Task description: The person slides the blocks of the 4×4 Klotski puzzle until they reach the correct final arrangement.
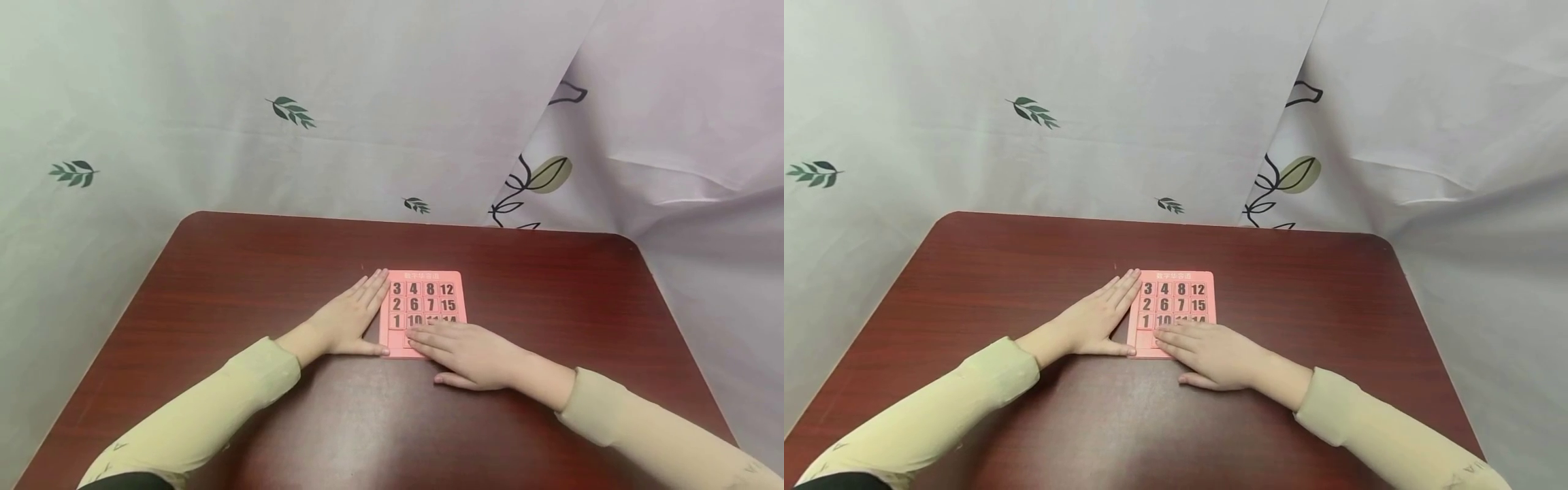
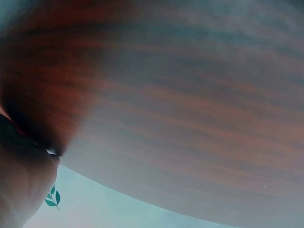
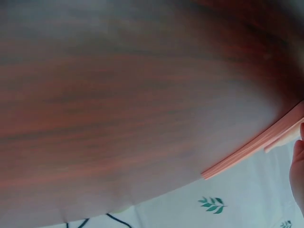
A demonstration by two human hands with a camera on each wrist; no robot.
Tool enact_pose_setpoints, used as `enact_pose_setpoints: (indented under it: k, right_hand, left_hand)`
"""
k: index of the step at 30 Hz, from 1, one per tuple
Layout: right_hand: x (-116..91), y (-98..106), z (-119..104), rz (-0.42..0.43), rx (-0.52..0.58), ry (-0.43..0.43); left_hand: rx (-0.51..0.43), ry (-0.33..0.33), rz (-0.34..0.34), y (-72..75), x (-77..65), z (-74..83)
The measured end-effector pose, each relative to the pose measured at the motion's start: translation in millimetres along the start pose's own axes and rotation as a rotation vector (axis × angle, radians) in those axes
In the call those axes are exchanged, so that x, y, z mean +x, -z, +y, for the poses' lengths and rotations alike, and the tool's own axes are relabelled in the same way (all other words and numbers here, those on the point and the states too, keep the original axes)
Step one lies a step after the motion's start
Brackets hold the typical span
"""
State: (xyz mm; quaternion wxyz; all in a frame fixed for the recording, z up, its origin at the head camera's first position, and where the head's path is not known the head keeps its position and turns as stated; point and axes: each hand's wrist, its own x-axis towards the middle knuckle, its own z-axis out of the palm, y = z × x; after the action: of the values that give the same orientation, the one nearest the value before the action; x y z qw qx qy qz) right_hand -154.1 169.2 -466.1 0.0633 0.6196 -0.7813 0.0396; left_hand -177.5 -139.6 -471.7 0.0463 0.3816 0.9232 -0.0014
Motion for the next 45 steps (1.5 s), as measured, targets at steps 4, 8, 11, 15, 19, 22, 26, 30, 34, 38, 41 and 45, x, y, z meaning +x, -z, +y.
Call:
enact_pose_setpoints:
  k: [4, 8, 11, 15, 19, 22, 26, 30, 34, 38, 41, 45]
  right_hand:
    - [13.0, -1.5, -3.0, -0.016, 0.008, 0.000]
    - [22.2, -3.5, -4.9, -0.050, 0.009, -0.013]
    - [19.7, -2.0, -4.9, -0.050, 0.022, -0.024]
    - [2.2, 2.9, -3.4, -0.015, 0.040, -0.052]
    - [-21.7, 5.6, -2.0, 0.008, 0.030, -0.091]
    - [-33.5, 5.6, -1.9, 0.014, 0.027, -0.107]
    - [-34.3, 4.1, -2.8, 0.012, 0.026, -0.109]
    - [-21.3, 3.0, -4.1, -0.004, 0.016, -0.091]
    - [-9.2, 3.2, -5.1, -0.015, 0.002, -0.074]
    - [-9.6, 3.7, -5.6, -0.020, 0.007, -0.086]
    - [-18.7, 5.1, -5.2, -0.003, 0.029, -0.117]
    - [-38.8, 7.1, -4.5, 0.045, 0.045, -0.164]
  left_hand:
    - [-0.009, 0.002, -0.011, -1.5, -0.2, -0.7]
    - [-0.009, 0.005, -0.022, -2.8, 0.4, -0.6]
    - [-0.008, -0.001, -0.019, -2.2, 0.4, 0.5]
    - [-0.007, -0.003, -0.008, -0.3, 0.0, 1.8]
    - [-0.009, 0.001, -0.001, 0.7, -1.0, 1.5]
    - [-0.005, 0.009, -0.015, 0.1, -1.3, 0.4]
    - [-0.008, 0.015, -0.025, -2.0, -0.8, -1.2]
    - [-0.016, 0.005, 0.002, -5.0, -0.1, -2.1]
    - [-0.013, -0.002, 0.008, -4.5, 0.3, -1.4]
    - [-0.003, 0.004, -0.008, -1.2, 0.3, -0.3]
    - [0.000, 0.008, -0.016, 0.1, 0.5, 0.2]
    - [-0.012, 0.009, -0.017, 0.6, 0.4, 0.9]
